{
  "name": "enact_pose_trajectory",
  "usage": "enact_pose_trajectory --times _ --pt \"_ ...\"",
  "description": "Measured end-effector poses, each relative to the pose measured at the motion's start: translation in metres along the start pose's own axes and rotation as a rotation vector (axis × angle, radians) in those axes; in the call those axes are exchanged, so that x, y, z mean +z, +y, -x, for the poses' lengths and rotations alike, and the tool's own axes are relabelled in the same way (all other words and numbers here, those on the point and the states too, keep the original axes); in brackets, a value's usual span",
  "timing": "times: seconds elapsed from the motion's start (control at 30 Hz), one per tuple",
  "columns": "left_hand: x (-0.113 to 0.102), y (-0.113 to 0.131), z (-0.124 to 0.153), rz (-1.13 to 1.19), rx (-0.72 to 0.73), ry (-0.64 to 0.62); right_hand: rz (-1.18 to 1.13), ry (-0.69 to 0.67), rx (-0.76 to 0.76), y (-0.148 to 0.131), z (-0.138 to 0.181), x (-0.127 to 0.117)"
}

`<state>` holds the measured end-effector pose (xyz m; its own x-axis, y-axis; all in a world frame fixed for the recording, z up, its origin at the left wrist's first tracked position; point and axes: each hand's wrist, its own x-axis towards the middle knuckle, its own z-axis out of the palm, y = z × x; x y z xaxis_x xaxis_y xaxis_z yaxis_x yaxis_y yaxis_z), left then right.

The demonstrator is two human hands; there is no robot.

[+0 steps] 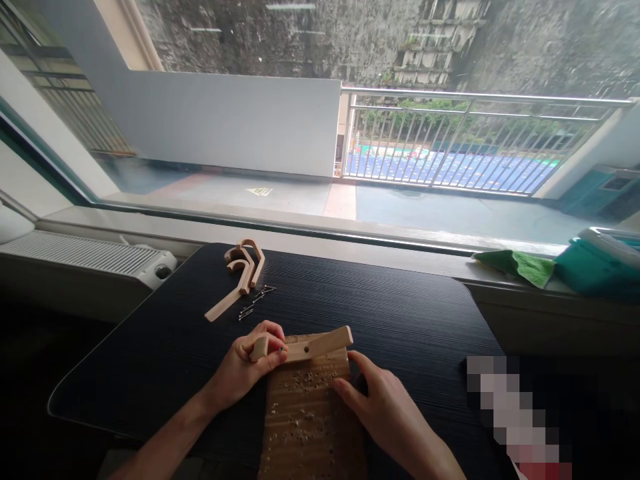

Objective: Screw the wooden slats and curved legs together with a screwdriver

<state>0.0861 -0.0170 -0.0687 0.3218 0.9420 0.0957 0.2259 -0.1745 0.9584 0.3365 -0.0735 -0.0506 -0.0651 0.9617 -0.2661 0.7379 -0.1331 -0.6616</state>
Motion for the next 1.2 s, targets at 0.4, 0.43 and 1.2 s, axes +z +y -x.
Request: enact_pose_trajectory --times 0.4,0.43,1.2 --pt "0.001 0.005 -0.003 -0.03 0.016 0.017 -0.009 0.15 -0.197 -0.035 -0.035 -0.022" --pt "0.001 0.005 -0.004 -0.038 0.019 0.014 0.001 0.158 -0.195 -0.035 -0.035 -0.021" --pt "0.003 -0.001 -0.006 0.03 0.024 0.051 -0.165 0.548 -0.331 -0.075 -0.012 -0.061"
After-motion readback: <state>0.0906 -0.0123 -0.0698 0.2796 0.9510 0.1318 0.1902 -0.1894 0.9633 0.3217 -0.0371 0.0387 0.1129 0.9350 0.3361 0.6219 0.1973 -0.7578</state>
